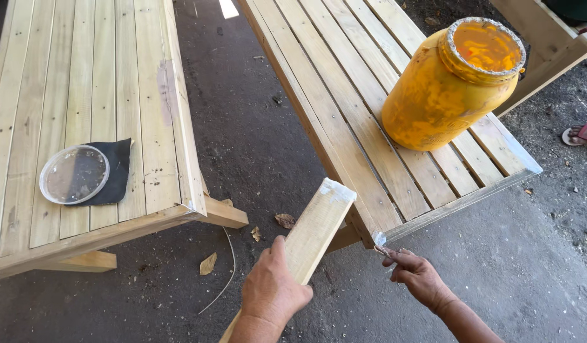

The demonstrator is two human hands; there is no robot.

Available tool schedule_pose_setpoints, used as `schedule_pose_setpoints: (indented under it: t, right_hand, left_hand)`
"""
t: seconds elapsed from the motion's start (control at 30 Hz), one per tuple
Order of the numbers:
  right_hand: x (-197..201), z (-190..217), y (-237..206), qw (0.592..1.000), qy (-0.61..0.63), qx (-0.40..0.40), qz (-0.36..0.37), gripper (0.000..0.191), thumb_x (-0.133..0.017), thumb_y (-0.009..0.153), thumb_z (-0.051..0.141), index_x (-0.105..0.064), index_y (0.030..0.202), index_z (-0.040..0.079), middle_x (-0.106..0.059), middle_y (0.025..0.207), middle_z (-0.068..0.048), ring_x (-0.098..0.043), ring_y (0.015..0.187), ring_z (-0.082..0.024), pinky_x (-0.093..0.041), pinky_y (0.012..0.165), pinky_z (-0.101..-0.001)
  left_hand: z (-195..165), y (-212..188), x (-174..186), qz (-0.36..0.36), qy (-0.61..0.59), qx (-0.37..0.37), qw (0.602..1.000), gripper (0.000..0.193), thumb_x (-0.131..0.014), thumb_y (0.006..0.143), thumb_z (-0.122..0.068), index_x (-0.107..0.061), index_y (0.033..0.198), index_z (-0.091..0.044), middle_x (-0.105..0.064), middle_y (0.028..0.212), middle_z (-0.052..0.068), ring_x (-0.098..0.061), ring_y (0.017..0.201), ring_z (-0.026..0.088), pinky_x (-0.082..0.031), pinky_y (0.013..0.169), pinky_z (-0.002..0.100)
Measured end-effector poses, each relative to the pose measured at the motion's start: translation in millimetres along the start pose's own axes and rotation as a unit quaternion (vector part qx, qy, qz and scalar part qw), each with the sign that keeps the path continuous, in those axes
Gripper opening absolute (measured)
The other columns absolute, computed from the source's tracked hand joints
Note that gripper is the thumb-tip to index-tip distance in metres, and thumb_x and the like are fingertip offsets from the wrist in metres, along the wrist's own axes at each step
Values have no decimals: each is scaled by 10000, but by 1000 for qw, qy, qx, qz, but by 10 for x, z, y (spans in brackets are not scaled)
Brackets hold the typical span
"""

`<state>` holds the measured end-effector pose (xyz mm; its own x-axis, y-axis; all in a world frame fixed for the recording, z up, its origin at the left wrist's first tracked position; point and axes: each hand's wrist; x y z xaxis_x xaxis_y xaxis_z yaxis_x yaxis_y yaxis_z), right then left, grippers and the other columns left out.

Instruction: The person holds a small wooden stick in one hand and uses a finger of the other hand to apply white wood filler onto the joints and edges of a wooden bench, working along the corner and leg joints and moving around the bench to reach different spots.

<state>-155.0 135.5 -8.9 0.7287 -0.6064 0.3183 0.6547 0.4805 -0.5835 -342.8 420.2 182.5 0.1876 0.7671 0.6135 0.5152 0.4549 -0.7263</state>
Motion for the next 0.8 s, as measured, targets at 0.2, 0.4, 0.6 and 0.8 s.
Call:
schedule_pose_setpoints:
  t: [0.2, 0.4, 0.6, 0.8]
  right_hand:
    - [-156, -79, -83, 994, 68, 40, -71, 333, -652, 799, -61, -800, 1090, 9, -623, 987, -51, -640, 831, -170, -580, 867, -327]
    - [-349, -23, -317, 990, -46, 20, -133, 425, -638, 847, -37, -796, 1202, 136, -647, 979, -24, -606, 823, -162, -574, 826, -318]
    - [-501, 208, -508, 967, -40, 99, -231, 495, -637, 795, -17, -743, 1250, 148, -650, 1032, -12, -625, 859, -144, -551, 815, -308]
    - [-768, 354, -566, 940, -240, 104, -222, 536, -539, 837, 18, -733, 1261, 280, -690, 1087, 1, -690, 962, -168, -559, 893, -363]
  left_hand:
    - [54, 178, -50, -62, 3, -75, 995, 1011, -831, 696, -285, -281, 1535, -156, -580, 1294, 133, -627, 1220, 314, -544, 1056, 426]
    - [236, 362, 53, 6, 50, -98, 994, 1095, -842, 697, -292, -197, 1566, -126, -562, 1298, 138, -633, 1211, 293, -533, 1076, 400]
    - [296, 439, 245, 45, 133, -122, 983, 1092, -838, 718, -283, -181, 1577, -125, -549, 1319, 136, -631, 1232, 262, -522, 1103, 386]
    - [336, 475, 242, 35, 114, -125, 985, 1062, -856, 691, -274, -237, 1546, -158, -548, 1316, 123, -608, 1250, 267, -508, 1106, 401]
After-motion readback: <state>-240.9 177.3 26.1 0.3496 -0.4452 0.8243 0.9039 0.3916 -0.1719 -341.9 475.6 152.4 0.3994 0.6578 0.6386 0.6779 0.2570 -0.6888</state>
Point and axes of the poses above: each hand's wrist, its own y-axis towards the middle knuckle, its own x-axis out of the back of the hand, z = x × y
